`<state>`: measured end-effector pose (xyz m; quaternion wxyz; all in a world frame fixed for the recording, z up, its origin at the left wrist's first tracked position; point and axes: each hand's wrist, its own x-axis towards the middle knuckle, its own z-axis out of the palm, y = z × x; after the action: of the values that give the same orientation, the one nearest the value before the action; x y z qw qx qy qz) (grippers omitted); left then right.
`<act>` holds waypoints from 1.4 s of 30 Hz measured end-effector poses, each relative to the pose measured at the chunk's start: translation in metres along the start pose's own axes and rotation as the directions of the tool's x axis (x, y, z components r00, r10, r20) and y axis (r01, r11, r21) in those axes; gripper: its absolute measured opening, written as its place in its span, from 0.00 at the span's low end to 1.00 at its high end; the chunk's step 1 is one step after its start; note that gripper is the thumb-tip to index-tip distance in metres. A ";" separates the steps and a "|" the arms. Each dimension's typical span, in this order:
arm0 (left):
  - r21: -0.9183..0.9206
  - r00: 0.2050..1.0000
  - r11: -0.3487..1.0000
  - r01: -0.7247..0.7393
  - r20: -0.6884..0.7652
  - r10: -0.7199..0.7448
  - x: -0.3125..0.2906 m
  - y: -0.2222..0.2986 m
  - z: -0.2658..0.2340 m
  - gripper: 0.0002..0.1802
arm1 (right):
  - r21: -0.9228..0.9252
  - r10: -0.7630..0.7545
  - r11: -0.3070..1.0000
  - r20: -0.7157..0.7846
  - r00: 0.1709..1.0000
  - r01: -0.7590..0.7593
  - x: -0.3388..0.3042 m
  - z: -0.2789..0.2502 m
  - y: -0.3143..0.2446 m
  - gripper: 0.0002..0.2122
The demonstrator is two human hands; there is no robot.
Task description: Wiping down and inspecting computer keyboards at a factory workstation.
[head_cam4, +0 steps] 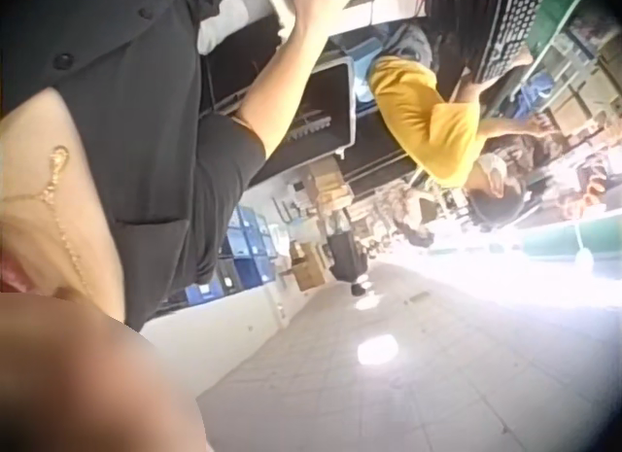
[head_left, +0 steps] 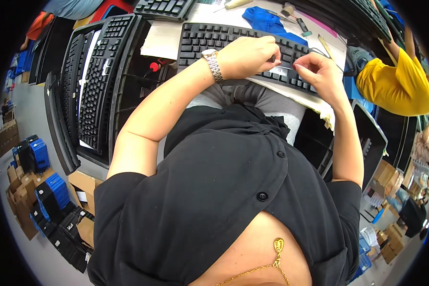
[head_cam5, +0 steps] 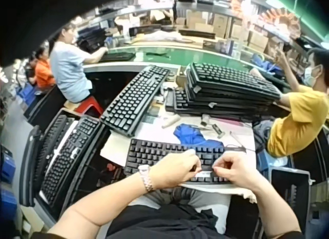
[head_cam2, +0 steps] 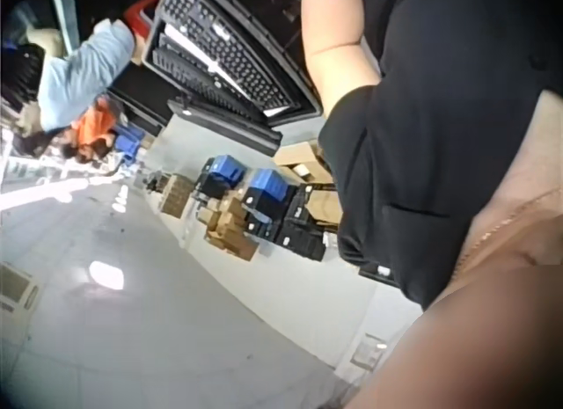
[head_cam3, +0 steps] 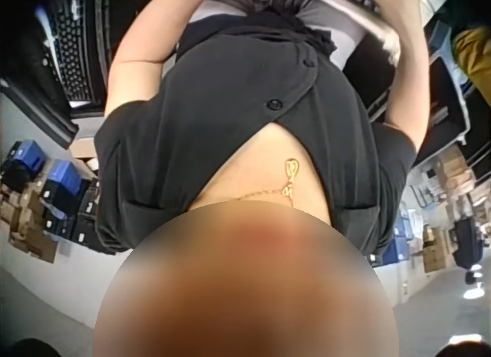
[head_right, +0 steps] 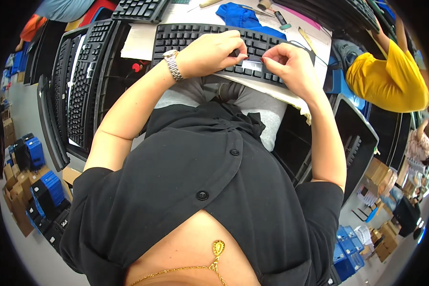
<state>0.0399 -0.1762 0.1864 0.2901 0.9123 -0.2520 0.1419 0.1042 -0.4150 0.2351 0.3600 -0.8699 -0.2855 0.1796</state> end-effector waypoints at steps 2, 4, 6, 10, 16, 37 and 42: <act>0.016 0.999 1.000 0.010 0.047 -0.010 0.003 -0.001 0.013 0.06 | -0.009 0.071 0.997 0.010 0.997 -0.071 -0.003 0.006 0.011 0.07; 0.035 0.996 0.999 0.021 0.091 -0.024 0.003 -0.003 0.023 0.06 | -0.019 0.140 0.990 0.023 0.990 -0.139 -0.004 0.014 0.021 0.07; 0.049 0.993 0.999 0.024 0.112 -0.029 0.002 -0.005 0.032 0.06 | -0.011 0.119 0.993 0.019 0.993 -0.119 -0.004 0.022 0.034 0.07; 0.104 0.986 0.994 0.036 0.159 -0.052 -0.002 -0.010 0.041 0.05 | 0.004 0.040 0.999 0.007 0.999 -0.040 -0.003 0.033 0.047 0.07; 0.113 0.995 0.994 0.011 0.102 -0.022 -0.009 -0.016 0.052 0.06 | -0.094 0.013 0.995 -0.020 1.000 -0.015 -0.004 0.040 0.044 0.07; -0.005 0.976 0.992 0.127 0.180 -0.124 -0.002 -0.015 0.044 0.09 | -0.226 -0.234 0.953 -0.134 0.963 0.200 -0.007 0.054 0.063 0.03; 0.029 0.975 0.990 0.138 0.172 -0.141 -0.003 -0.014 0.046 0.08 | -0.194 -0.195 0.966 -0.116 0.974 0.170 -0.007 0.050 0.059 0.03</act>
<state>0.0507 -0.1929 0.1424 0.2686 0.9390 -0.2103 0.0432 0.0945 -0.4276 0.1586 0.3121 -0.8792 -0.3551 0.0600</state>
